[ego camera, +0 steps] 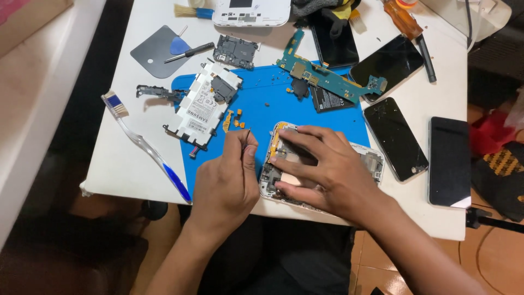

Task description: The person repairs or assembles internal components of a tablet computer.

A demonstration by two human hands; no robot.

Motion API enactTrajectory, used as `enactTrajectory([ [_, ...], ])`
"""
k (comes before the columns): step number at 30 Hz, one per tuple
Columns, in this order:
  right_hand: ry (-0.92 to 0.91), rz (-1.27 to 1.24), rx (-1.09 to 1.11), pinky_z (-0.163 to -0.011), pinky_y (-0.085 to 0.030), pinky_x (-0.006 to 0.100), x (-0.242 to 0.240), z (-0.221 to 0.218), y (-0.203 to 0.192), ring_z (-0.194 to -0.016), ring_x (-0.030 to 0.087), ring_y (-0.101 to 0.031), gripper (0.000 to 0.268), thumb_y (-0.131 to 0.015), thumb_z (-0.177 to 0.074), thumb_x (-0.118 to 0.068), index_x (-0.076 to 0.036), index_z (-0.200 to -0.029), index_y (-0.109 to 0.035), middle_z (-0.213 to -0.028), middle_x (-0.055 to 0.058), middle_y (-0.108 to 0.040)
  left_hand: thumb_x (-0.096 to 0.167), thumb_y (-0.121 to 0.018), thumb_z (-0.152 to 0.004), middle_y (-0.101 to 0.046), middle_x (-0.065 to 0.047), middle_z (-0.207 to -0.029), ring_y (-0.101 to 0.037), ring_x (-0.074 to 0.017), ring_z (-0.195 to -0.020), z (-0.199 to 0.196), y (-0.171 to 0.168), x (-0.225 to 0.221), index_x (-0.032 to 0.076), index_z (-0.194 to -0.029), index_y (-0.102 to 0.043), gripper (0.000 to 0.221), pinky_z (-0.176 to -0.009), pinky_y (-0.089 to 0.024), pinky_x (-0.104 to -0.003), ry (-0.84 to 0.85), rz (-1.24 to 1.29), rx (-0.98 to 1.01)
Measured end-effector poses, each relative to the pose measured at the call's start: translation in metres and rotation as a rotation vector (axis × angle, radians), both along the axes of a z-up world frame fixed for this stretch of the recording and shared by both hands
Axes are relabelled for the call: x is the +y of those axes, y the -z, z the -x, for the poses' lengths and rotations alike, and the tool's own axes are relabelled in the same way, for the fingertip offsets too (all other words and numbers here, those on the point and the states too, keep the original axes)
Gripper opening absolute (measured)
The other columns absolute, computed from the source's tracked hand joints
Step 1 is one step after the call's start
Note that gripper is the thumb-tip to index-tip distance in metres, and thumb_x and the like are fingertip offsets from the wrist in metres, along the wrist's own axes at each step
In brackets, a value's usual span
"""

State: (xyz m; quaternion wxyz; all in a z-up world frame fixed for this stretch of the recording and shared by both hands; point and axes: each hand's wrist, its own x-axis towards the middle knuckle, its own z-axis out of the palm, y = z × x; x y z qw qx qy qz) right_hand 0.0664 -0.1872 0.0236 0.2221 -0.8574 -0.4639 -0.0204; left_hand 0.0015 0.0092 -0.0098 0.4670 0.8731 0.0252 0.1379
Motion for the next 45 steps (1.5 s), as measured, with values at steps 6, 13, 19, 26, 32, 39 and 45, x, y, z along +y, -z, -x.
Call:
enactTrajectory([
  [6, -0.032, 0.070, -0.076, -0.099, -0.046, 0.050, 0.003, 0.007, 0.002, -0.128, 0.038, -0.055, 0.046, -0.080, -0.082, -0.042, -0.018, -0.121, -0.074, -0.137, 0.012, -0.061, 0.012, -0.052, -0.107, -0.064, -0.015, -0.064, -0.067, -0.0360, -0.057, 0.001, 0.000, 0.000, 0.005, -0.106, -0.053, 0.008, -0.049, -0.045, -0.047, 0.009, 0.016, 0.036],
  [13, -0.038, 0.084, -0.035, -0.096, -0.047, 0.048, 0.007, -0.003, -0.011, -0.122, 0.036, -0.057, 0.037, -0.078, -0.086, -0.038, -0.015, -0.116, -0.077, -0.133, 0.012, -0.063, 0.011, -0.053, -0.105, -0.066, -0.015, -0.071, -0.067, -0.0365, -0.061, 0.002, -0.002, 0.004, 0.003, -0.108, -0.054, 0.008, -0.052, -0.045, -0.045, 0.019, 0.035, 0.020],
  [19, 0.079, -0.140, 0.228, -0.078, -0.052, 0.035, 0.015, -0.004, -0.003, -0.096, 0.018, -0.067, 0.023, -0.081, -0.085, -0.020, -0.013, -0.106, -0.081, -0.110, 0.002, -0.075, 0.012, -0.053, -0.107, -0.064, -0.008, -0.079, -0.052, -0.0139, -0.062, 0.010, 0.003, 0.021, 0.001, -0.109, -0.058, 0.012, -0.056, -0.044, -0.029, 0.211, 0.404, 0.142],
  [26, 0.276, -0.396, 1.032, -0.051, -0.046, 0.021, 0.029, -0.001, -0.002, -0.063, 0.003, -0.061, 0.014, -0.079, -0.087, -0.009, -0.004, -0.100, -0.082, -0.085, 0.001, -0.074, 0.009, -0.054, -0.109, -0.064, -0.006, -0.090, -0.052, -0.0099, -0.076, 0.011, 0.011, 0.026, 0.000, -0.112, -0.056, 0.010, -0.067, -0.047, -0.027, 0.320, 0.511, 0.076],
  [32, 0.346, -0.487, 1.301, -0.046, -0.049, 0.022, 0.024, -0.002, 0.012, -0.059, 0.006, -0.063, 0.010, -0.079, -0.087, -0.005, 0.002, -0.095, -0.079, -0.079, 0.006, -0.072, 0.010, -0.057, -0.105, -0.067, -0.009, -0.077, -0.058, -0.0160, -0.056, 0.008, 0.002, 0.021, 0.002, -0.113, -0.057, 0.011, -0.054, -0.045, -0.030, 0.280, 0.399, 0.152],
  [39, 0.332, -0.596, 1.331, -0.047, -0.054, 0.025, 0.018, -0.001, 0.018, -0.058, 0.010, -0.067, 0.007, -0.075, -0.088, -0.001, 0.004, -0.094, -0.076, -0.084, 0.009, -0.074, 0.009, -0.062, -0.103, -0.063, -0.008, -0.069, -0.060, -0.0185, -0.050, 0.008, 0.002, 0.018, 0.005, -0.113, -0.059, 0.011, -0.049, -0.044, -0.031, 0.266, 0.305, 0.102],
  [45, 0.336, -0.588, 1.351, -0.048, -0.055, 0.025, 0.016, -0.002, 0.019, -0.059, 0.010, -0.067, 0.004, -0.071, -0.087, 0.000, 0.001, -0.091, -0.069, -0.082, 0.007, -0.069, 0.010, -0.066, -0.101, -0.069, -0.009, -0.075, -0.068, -0.0183, -0.057, 0.008, 0.000, 0.015, 0.007, -0.117, -0.061, 0.016, -0.050, -0.047, -0.030, 0.264, 0.262, 0.016],
])
